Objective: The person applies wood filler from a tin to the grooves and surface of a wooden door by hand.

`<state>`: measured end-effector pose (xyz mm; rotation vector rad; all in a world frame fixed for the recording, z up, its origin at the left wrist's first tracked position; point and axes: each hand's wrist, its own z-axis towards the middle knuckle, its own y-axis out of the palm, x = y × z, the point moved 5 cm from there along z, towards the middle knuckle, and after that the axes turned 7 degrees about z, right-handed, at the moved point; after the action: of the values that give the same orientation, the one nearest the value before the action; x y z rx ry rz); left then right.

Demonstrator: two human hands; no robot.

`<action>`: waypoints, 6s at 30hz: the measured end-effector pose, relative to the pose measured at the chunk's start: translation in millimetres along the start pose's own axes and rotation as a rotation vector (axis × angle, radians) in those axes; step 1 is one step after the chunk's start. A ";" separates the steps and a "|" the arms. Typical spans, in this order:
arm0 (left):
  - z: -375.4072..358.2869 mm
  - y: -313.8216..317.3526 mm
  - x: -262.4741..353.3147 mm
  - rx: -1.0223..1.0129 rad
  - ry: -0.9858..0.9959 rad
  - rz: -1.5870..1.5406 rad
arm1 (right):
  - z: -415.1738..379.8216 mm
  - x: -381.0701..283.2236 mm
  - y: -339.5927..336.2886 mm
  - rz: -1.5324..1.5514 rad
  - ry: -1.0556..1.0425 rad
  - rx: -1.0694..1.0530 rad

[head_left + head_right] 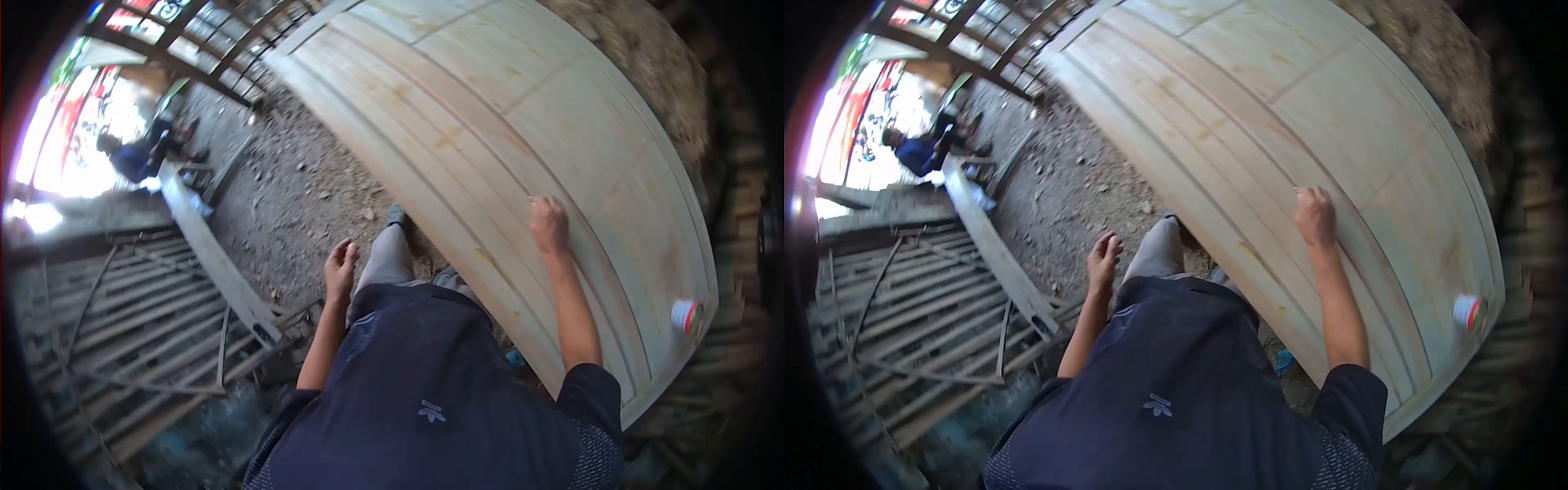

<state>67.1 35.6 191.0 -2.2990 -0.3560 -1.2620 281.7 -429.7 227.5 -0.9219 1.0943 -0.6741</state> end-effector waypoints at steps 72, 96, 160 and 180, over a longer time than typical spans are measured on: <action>575.9 -350.0 90.3 0.137 -0.445 0.159 | 649.5 -330.4 324.6 0.200 -0.077 -0.053; 571.2 -343.9 52.8 0.064 -0.512 0.176 | 678.7 -337.3 334.9 0.234 -0.127 -0.083; 580.5 -341.7 34.3 0.051 -0.489 0.103 | 544.3 -275.5 263.3 0.118 0.004 -0.119; 657.1 -302.1 130.7 -0.076 -0.319 0.233 | 538.2 -278.5 292.2 0.171 0.077 0.063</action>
<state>472.4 640.6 92.0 -2.5244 -0.1411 -0.8101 702.0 94.0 185.8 -0.7440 1.1996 -0.6029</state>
